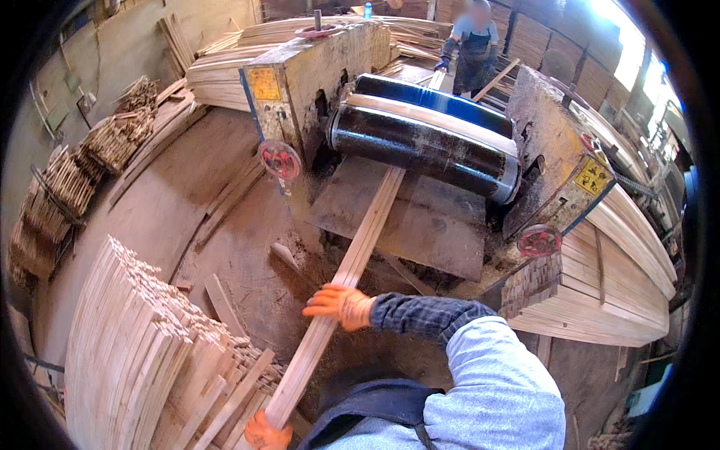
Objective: The person picks up thin wooden planks from a stack and feeds them one by one into an industrial rolling machine while another worker catches them on the other side.
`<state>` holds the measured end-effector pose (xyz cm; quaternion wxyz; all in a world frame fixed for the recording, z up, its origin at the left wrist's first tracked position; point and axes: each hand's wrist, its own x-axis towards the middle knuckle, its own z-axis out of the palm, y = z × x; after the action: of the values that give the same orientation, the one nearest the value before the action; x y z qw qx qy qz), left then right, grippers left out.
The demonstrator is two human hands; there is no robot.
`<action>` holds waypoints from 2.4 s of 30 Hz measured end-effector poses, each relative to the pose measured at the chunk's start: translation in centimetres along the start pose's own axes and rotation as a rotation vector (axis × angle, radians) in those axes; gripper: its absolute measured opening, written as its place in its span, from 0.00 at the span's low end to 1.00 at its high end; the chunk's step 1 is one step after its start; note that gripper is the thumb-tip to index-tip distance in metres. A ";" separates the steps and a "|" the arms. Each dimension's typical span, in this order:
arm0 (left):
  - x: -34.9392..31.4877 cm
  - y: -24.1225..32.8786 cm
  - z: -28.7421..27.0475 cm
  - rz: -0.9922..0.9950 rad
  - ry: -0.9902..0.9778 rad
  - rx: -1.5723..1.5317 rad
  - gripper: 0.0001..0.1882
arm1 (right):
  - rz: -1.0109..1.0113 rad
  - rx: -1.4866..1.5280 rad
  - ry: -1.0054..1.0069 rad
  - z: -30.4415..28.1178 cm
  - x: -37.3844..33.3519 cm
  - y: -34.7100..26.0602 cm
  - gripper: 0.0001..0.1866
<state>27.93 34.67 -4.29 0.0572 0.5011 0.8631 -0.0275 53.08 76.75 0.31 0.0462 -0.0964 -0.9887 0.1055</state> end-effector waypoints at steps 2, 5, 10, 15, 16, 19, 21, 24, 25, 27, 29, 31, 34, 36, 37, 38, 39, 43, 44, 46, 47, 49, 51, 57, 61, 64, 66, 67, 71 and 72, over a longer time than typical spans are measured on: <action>3.3 6.1 -3.6 0.072 0.185 -0.146 0.42 | -0.082 0.060 0.038 2.7 0.4 -2.9 0.56; 5.7 8.8 -6.1 0.117 0.094 -0.260 0.45 | -0.225 0.193 -0.067 2.5 4.0 -9.1 0.57; 4.8 8.6 -9.4 0.124 0.027 -0.426 0.52 | -0.323 0.119 -0.129 2.6 5.4 -12.3 0.53; -3.3 -0.5 -8.3 0.056 0.023 -0.283 0.50 | -0.173 -0.033 -0.238 0.8 3.5 -9.1 0.48; -4.8 -1.5 -8.2 0.032 0.017 -0.254 0.49 | -0.128 -0.014 -0.322 -1.1 3.7 -9.0 0.48; -4.1 -1.3 -7.9 0.054 0.009 -0.331 0.45 | -0.137 0.142 -0.243 -1.9 4.2 -10.0 0.50; -0.6 1.7 -8.2 0.056 -0.028 -0.350 0.42 | -0.161 0.218 -0.186 -1.8 4.7 -11.7 0.49; 2.6 4.3 -8.2 0.136 0.081 -0.408 0.38 | -0.241 0.300 -0.085 -0.3 6.4 -15.2 0.47; 3.6 5.3 -9.9 0.109 0.005 -0.484 0.38 | -0.248 0.332 -0.099 -0.2 7.0 -16.4 0.47; 4.9 5.5 -9.0 0.135 0.062 -0.555 0.35 | -0.215 0.350 -0.112 0.2 8.1 -18.0 0.44; 5.5 4.6 -11.5 0.089 0.069 -0.638 0.35 | -0.153 0.260 -0.134 -0.3 8.9 -17.4 0.43; 5.7 2.9 -11.7 0.018 0.071 -0.797 0.36 | -0.066 0.229 -0.143 0.2 8.9 -14.7 0.43; 4.0 -0.7 -9.4 -0.122 0.113 -0.965 0.33 | 0.023 0.199 -0.109 -0.2 8.7 -10.8 0.44; 2.2 -2.4 -7.3 -0.247 0.133 -0.874 0.32 | 0.103 0.106 -0.053 0.6 8.0 -8.8 0.44; 1.1 -2.9 -6.5 -0.307 0.136 -0.878 0.32 | 0.150 0.053 -0.076 0.6 8.0 -8.0 0.43; 0.1 -3.0 -5.6 -0.366 0.146 -0.888 0.32 | 0.175 0.033 -0.052 0.7 8.1 -7.6 0.42; -0.8 -2.7 -4.8 -0.429 0.156 -0.898 0.32 | 0.197 0.013 -0.028 0.9 8.0 -7.2 0.42; -4.0 0.2 -2.3 -0.666 0.147 -1.045 0.33 | 0.114 0.124 0.049 1.1 9.2 -6.9 0.39; -4.9 0.8 -2.0 -0.684 0.148 -1.071 0.32 | 0.086 0.185 0.059 1.1 9.6 -7.7 0.39; -5.9 1.9 -2.1 -0.751 0.117 -1.040 0.34 | 0.031 0.324 0.088 1.6 10.6 -9.5 0.35; -6.5 2.0 -2.5 -0.793 0.095 -1.120 0.35 | 0.034 0.417 0.084 2.3 10.8 -10.5 0.34; -8.3 1.1 -2.4 -0.837 0.100 -1.148 0.36 | 0.012 0.525 0.075 3.2 11.4 -13.2 0.32; -9.5 -0.6 -2.3 -0.866 0.140 -1.175 0.37 | 0.033 0.579 0.015 5.5 11.7 -14.8 0.33; -13.8 -8.7 0.3 -1.040 0.275 -1.365 0.37 | 0.189 0.764 -0.150 10.1 19.2 -21.2 0.34; -13.1 -19.3 1.0 -1.009 0.358 -1.349 0.38 | 0.380 1.110 -0.109 15.7 27.3 -25.4 0.33; -10.6 -29.8 2.1 -0.781 0.333 -0.898 0.40 | 0.498 1.238 -0.053 19.7 31.7 -29.9 0.31; -5.9 -36.1 1.2 -0.632 0.418 -0.771 0.42 | 0.564 1.257 -0.058 22.5 33.1 -31.8 0.26; -3.4 -39.0 0.4 -0.546 0.479 -0.598 0.45 | 0.550 1.213 -0.038 23.1 33.5 -33.0 0.23; 7.3 -47.9 -1.2 -0.357 0.468 -0.238 0.54 | 0.655 1.205 -0.037 23.8 34.9 -34.7 0.22; 9.9 -49.5 -1.5 -0.301 0.451 -0.204 0.55 | 0.704 1.219 -0.047 23.3 35.3 -34.5 0.22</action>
<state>-19.97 18.79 -4.56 -0.0907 0.3525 0.9169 0.1635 9.74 46.09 -12.40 0.0336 -0.3655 -0.6639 0.6515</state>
